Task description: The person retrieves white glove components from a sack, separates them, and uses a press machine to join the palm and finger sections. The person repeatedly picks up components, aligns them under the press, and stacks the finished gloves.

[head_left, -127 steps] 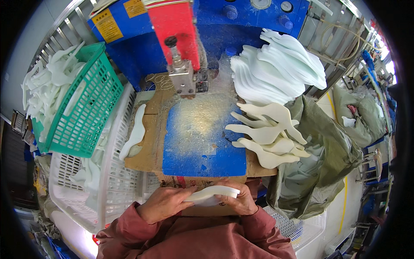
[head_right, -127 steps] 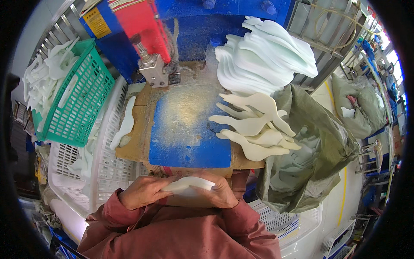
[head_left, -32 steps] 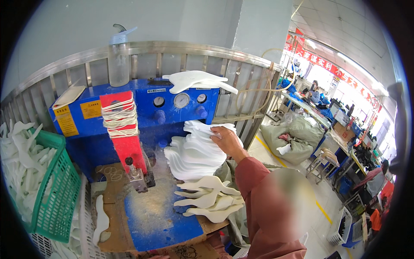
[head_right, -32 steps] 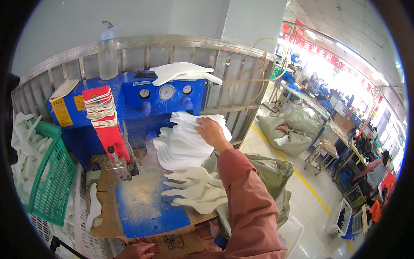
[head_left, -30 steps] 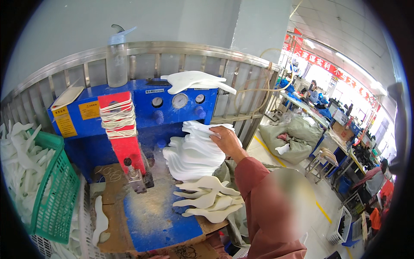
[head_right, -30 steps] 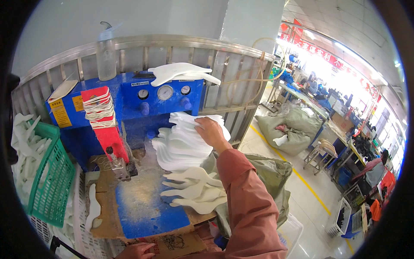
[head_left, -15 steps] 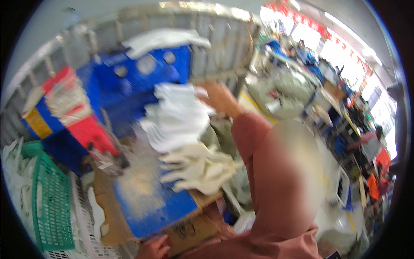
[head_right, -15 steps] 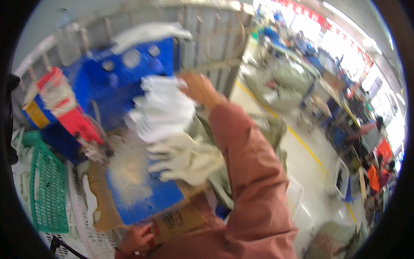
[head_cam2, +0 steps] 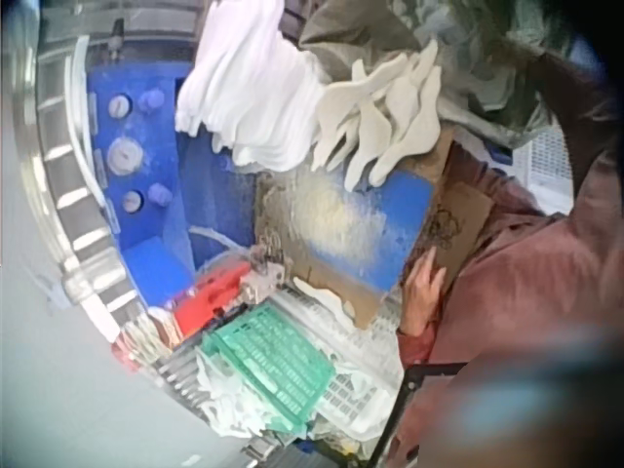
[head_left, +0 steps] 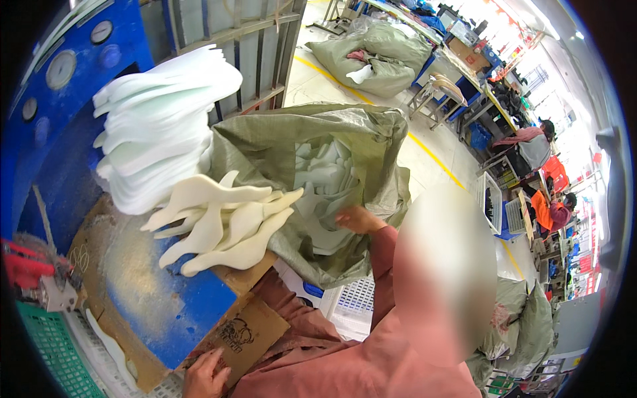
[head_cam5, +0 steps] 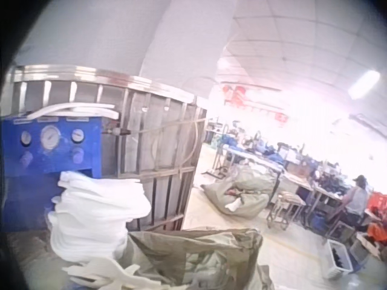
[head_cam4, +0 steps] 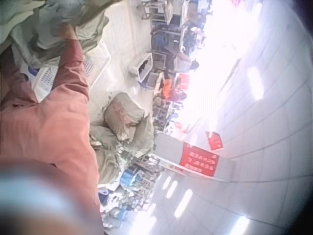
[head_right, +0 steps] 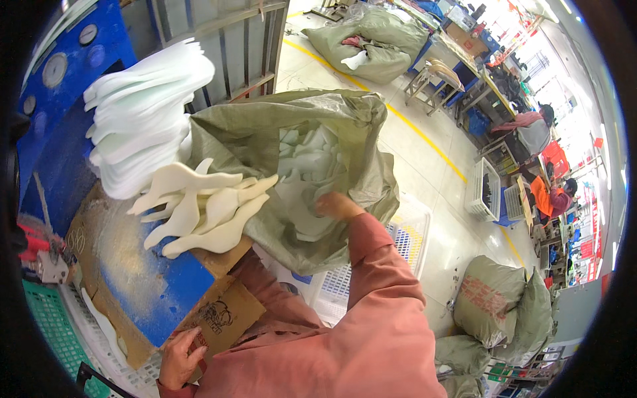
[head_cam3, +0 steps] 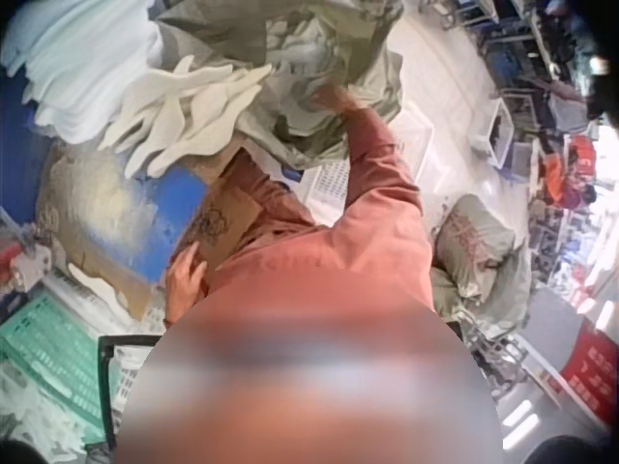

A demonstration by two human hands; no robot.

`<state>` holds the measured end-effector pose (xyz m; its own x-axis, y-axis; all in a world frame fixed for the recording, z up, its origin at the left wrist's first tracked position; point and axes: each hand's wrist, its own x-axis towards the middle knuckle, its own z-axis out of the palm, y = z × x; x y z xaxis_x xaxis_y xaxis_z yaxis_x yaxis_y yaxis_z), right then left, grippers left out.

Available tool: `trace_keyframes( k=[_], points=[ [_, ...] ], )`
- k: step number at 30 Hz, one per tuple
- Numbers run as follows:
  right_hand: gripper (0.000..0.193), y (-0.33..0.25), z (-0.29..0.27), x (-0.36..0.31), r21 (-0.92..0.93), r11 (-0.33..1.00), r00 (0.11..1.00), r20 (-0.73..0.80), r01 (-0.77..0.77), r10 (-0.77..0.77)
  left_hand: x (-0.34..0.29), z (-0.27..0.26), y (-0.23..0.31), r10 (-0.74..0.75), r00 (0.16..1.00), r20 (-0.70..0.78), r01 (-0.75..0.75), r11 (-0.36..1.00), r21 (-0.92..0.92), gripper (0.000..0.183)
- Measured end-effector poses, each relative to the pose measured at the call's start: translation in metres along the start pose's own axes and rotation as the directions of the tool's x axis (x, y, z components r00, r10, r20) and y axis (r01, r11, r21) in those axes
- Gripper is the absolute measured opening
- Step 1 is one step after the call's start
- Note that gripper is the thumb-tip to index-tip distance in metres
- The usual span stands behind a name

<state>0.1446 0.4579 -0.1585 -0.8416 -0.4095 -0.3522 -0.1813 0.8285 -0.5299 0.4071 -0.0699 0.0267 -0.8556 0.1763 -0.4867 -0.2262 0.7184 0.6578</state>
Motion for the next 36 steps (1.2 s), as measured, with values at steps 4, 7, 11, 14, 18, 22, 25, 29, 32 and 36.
trace_keyframes(
  k=[4,7,11,14,18,22,25,29,32,36],
  points=[
    [0.037,0.040,0.062,0.041,-0.081,0.994,0.997,0.043,0.072,-0.069,0.018,0.007,0.003,0.051,0.999,-0.006,-0.050,0.991,0.124,0.051],
    [0.039,0.037,0.061,0.075,-0.002,0.971,0.925,-0.305,-0.239,0.227,0.024,0.010,0.003,0.068,0.995,0.075,-0.074,0.995,0.070,0.052],
    [0.051,0.027,0.039,0.096,0.283,0.917,0.848,-0.374,-0.282,0.376,0.029,0.011,0.012,-0.008,0.996,0.090,0.001,0.997,0.083,0.049],
    [0.063,0.010,0.049,0.089,0.240,0.956,0.941,-0.249,-0.170,0.230,0.035,0.014,0.020,-0.001,0.998,0.059,-0.005,0.994,0.110,0.049],
    [0.069,-0.014,0.073,0.100,0.370,0.925,0.897,-0.434,0.087,0.089,0.042,0.017,0.028,0.023,0.996,0.080,-0.035,0.987,0.154,0.048],
    [0.052,-0.024,0.089,0.125,0.279,0.953,0.868,-0.494,0.117,0.038,0.044,0.019,0.032,0.038,0.997,0.071,-0.050,0.984,0.173,0.045],
    [0.032,-0.025,0.095,0.117,0.319,0.945,0.854,-0.510,0.076,0.103,0.040,0.021,0.031,-0.059,0.997,0.057,0.052,0.991,0.125,0.048],
    [0.019,-0.012,0.045,0.044,0.612,0.769,0.640,-0.518,-0.187,0.567,0.033,0.024,0.025,0.008,1.000,-0.026,-0.007,0.998,0.056,0.049],
    [0.021,-0.029,-0.022,-0.043,0.687,0.676,0.625,-0.658,0.268,0.421,0.033,0.027,0.023,0.069,0.995,-0.079,-0.073,0.995,-0.061,0.045],
    [0.015,-0.111,-0.093,-0.142,0.680,0.522,0.815,-0.577,0.514,-0.052,0.055,0.039,0.028,0.080,0.996,-0.026,-0.068,0.578,-0.813,0.059]
  ],
)
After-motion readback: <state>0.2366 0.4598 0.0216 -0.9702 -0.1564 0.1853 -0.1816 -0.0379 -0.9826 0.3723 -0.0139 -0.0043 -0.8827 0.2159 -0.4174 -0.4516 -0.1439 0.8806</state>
